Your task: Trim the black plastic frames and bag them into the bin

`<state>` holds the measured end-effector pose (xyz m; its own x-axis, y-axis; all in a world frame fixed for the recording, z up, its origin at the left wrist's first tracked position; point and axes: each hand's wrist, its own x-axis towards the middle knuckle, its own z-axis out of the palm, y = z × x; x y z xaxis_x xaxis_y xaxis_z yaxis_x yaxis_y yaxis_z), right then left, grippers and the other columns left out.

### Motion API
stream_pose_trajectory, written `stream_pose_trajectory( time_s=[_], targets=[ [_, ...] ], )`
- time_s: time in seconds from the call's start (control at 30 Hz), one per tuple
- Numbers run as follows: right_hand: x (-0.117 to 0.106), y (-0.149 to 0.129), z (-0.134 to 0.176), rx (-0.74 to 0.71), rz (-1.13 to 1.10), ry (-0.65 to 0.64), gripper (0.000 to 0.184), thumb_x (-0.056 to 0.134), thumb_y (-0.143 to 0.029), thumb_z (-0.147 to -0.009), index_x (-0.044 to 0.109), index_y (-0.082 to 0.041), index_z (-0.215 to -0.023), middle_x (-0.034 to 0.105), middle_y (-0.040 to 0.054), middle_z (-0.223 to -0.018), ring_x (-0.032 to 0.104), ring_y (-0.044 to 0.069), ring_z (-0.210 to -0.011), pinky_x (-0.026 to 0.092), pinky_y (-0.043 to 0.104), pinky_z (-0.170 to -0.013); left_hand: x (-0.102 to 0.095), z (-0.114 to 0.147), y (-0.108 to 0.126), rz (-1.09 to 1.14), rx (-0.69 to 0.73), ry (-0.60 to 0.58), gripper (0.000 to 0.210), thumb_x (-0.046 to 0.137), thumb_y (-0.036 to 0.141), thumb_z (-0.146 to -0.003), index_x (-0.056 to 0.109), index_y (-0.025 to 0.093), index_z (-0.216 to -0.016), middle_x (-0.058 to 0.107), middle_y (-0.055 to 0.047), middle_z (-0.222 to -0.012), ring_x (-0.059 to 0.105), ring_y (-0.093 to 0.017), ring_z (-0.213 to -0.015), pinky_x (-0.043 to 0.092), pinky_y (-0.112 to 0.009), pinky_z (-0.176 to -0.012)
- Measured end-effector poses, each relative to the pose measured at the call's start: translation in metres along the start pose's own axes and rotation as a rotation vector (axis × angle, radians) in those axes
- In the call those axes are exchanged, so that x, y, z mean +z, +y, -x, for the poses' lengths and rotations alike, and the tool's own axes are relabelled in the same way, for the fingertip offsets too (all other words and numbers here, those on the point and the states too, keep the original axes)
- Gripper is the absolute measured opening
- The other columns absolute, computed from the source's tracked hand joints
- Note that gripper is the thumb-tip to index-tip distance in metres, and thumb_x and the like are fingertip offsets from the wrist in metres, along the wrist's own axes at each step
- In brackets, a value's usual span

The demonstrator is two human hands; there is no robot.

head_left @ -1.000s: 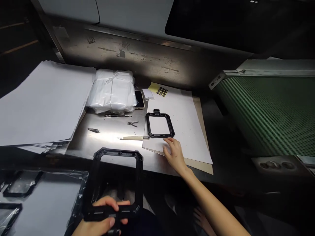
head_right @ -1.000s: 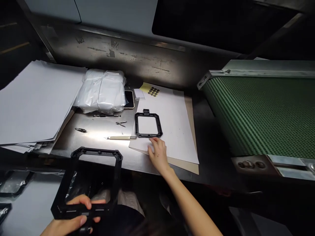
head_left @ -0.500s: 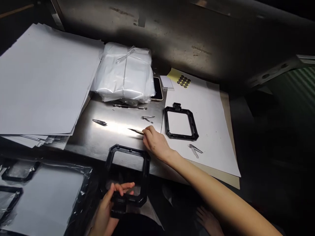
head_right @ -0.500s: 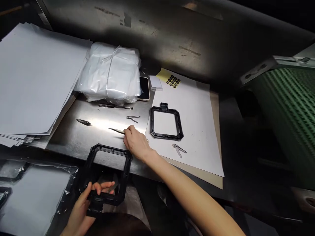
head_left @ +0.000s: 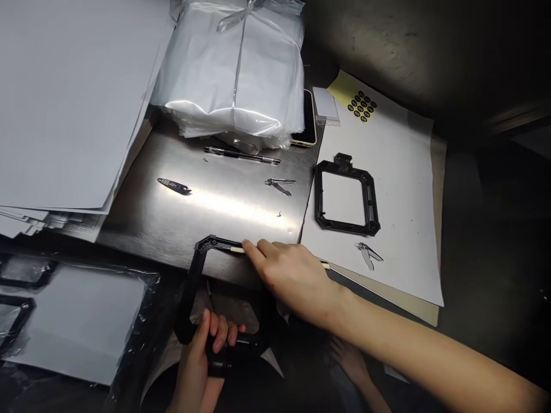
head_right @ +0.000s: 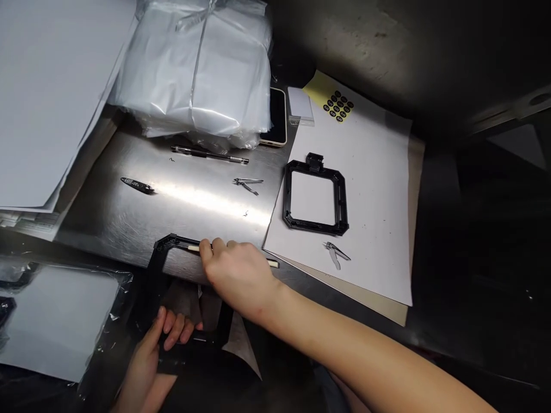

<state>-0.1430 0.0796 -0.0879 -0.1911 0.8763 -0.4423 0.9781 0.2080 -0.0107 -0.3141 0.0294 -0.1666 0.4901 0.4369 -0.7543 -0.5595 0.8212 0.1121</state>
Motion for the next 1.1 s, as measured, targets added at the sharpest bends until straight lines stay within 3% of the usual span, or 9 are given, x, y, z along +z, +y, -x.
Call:
stream_pose_trajectory(
  time_s=[0.3, 0.53, 0.73, 0.87, 1.1],
  targets=[
    [-0.002, 0.005, -0.004, 0.0, -0.023, -0.028, 0.031, 0.039, -0.002, -0.073, 0.05, -0.013, -0.1, 0.057, 0.0033, -0.072, 0.054, 0.017, -0.057, 0.017, 0.028, -0.039, -0.01, -0.014, -0.005, 0.005, -0.01, -0.021, 0.032, 0.073, 0.037, -0.051, 0.052, 0.018, -0.036, 0.039, 0.006, -0.026, 0.047, -0.011, -0.037, 0.046, -0.028, -0.057],
    [0.001, 0.0, -0.003, -0.004, 0.003, -0.002, 0.031, 0.038, 0.001, -0.071, 0.052, -0.013, -0.095, 0.056, 0.0032, -0.069, 0.054, 0.017, -0.053, 0.015, 0.027, -0.039, 0.0, -0.003, -0.002, -0.005, -0.008, 0.041, 0.03, 0.06, 0.032, -0.07, 0.052, 0.017, -0.045, 0.046, 0.005, -0.035, 0.046, -0.009, -0.044, 0.045, -0.029, -0.067],
    [-0.001, -0.02, -0.001, 0.047, 0.107, 0.164, 0.023, 0.039, 0.002, -0.067, 0.054, -0.009, -0.08, 0.048, 0.0023, -0.054, 0.046, 0.013, -0.042, 0.015, 0.024, -0.037, 0.011, 0.007, -0.001, -0.069, -0.004, 0.159, 0.033, 0.05, 0.033, -0.077, 0.048, 0.017, -0.047, 0.042, 0.004, -0.042, 0.044, -0.011, -0.049, 0.042, -0.024, -0.058],
    [-0.005, -0.025, -0.001, 0.055, 0.138, 0.154, 0.02, 0.038, 0.001, -0.063, 0.053, -0.01, -0.072, 0.045, 0.0021, -0.052, 0.044, 0.013, -0.039, 0.016, 0.023, -0.035, 0.013, 0.007, -0.002, -0.087, 0.012, 0.217, 0.035, 0.049, 0.034, -0.077, 0.047, 0.018, -0.046, 0.041, 0.004, -0.042, 0.042, -0.011, -0.05, 0.041, -0.024, -0.059],
    [-0.007, -0.019, 0.002, 0.033, 0.137, 0.105, 0.026, 0.038, 0.002, -0.06, 0.053, -0.01, -0.078, 0.045, 0.0011, -0.052, 0.042, 0.012, -0.038, 0.019, 0.022, -0.034, 0.018, 0.007, -0.002, -0.092, 0.011, 0.245, 0.037, 0.044, 0.034, -0.08, 0.043, 0.018, -0.046, 0.037, 0.004, -0.044, 0.038, -0.011, -0.05, 0.04, -0.025, -0.058]
  ],
)
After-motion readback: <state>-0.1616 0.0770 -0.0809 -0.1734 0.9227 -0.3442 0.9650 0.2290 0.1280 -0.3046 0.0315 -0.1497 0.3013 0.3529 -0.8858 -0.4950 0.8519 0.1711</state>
